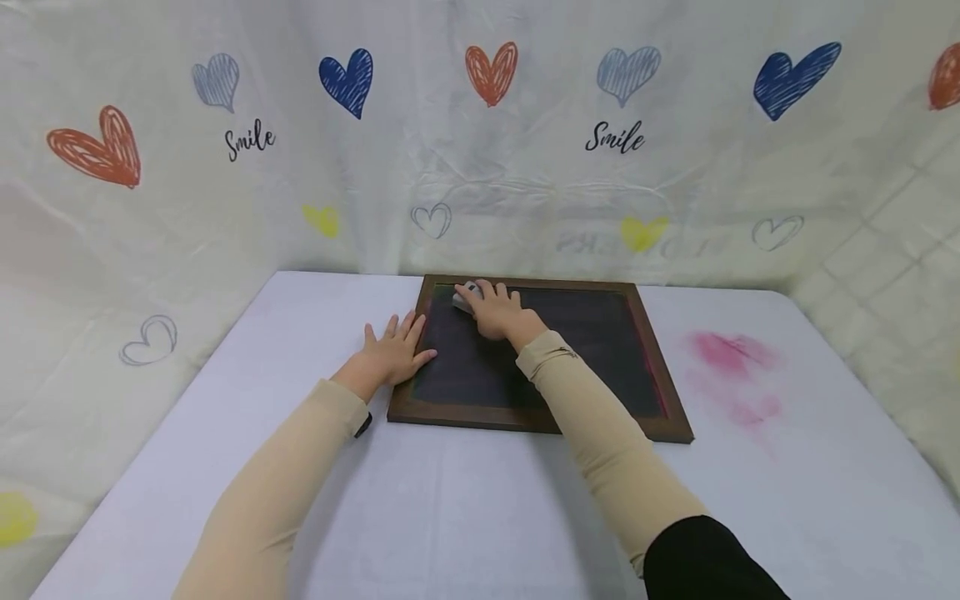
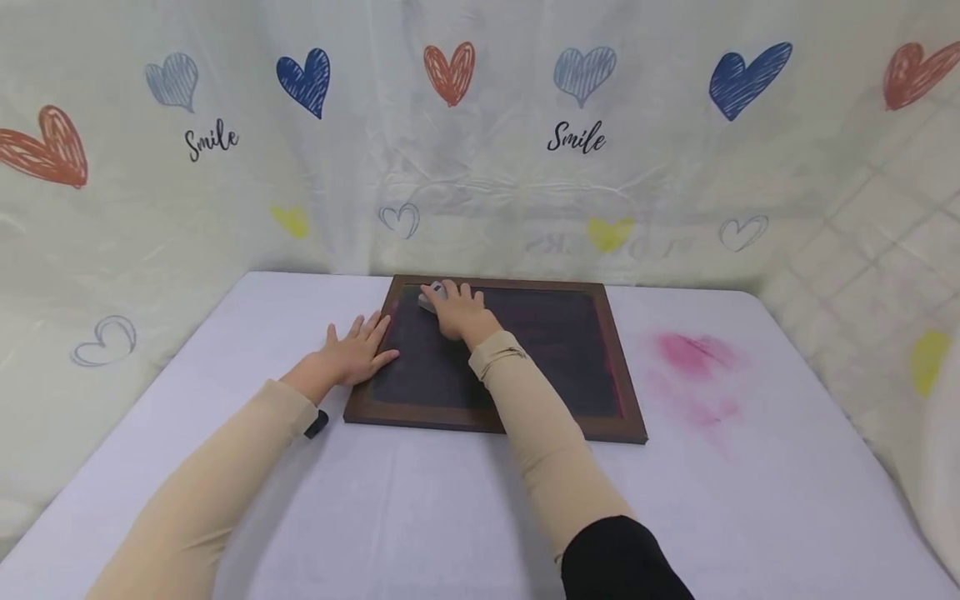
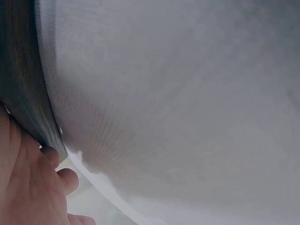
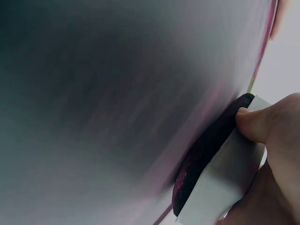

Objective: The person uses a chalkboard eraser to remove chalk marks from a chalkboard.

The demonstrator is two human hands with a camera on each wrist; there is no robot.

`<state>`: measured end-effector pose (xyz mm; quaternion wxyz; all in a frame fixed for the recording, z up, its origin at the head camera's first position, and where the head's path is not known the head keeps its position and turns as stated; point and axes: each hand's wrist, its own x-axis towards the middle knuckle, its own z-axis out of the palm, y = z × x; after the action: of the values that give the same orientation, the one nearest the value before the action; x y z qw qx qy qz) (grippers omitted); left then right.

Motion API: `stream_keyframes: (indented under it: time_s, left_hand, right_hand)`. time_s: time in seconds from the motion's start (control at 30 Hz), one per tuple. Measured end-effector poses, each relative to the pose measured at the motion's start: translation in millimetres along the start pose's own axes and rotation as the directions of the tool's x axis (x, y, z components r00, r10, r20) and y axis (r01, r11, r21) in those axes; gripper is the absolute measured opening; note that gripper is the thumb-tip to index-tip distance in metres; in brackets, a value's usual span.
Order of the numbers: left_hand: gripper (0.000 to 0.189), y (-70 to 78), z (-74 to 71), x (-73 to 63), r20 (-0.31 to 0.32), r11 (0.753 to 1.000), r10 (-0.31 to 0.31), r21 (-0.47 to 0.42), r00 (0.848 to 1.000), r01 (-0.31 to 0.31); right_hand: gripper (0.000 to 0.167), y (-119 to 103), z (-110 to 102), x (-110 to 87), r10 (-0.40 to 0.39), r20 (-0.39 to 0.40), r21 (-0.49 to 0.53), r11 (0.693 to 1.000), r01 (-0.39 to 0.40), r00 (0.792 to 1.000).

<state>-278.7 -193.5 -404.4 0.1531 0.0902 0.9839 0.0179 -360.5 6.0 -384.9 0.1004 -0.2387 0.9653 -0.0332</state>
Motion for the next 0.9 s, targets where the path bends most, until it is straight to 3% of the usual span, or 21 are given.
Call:
stream_keyframes:
  time_s: [0.33,0.63,0.9]
  left_hand:
    - [0.078,-0.5,-0.9,-0.6,0.017,1.000,-0.003,-0.008,1.000,0.004]
    - [0.078,-0.7,-6.2,-5.3,0.022,1.000,-0.001,0.000,1.000,0.001]
    - [0.077,2.5,-3.8,-2.6,0.026,1.000,0.003,-0.014,1.000,-0.003]
  right_hand:
    - [0.061,68,-5,-17.7,0.054,-0.013,0.049,0.997,-0.053,0.998]
    - [0.061,134,-10,-51.5,0.130,-0.006,0.112,0.985,-0.129,0.991]
    - [0.061,167,-14,-77.6,0.236,0.009,0.194,0.953,-0.233,0.972]
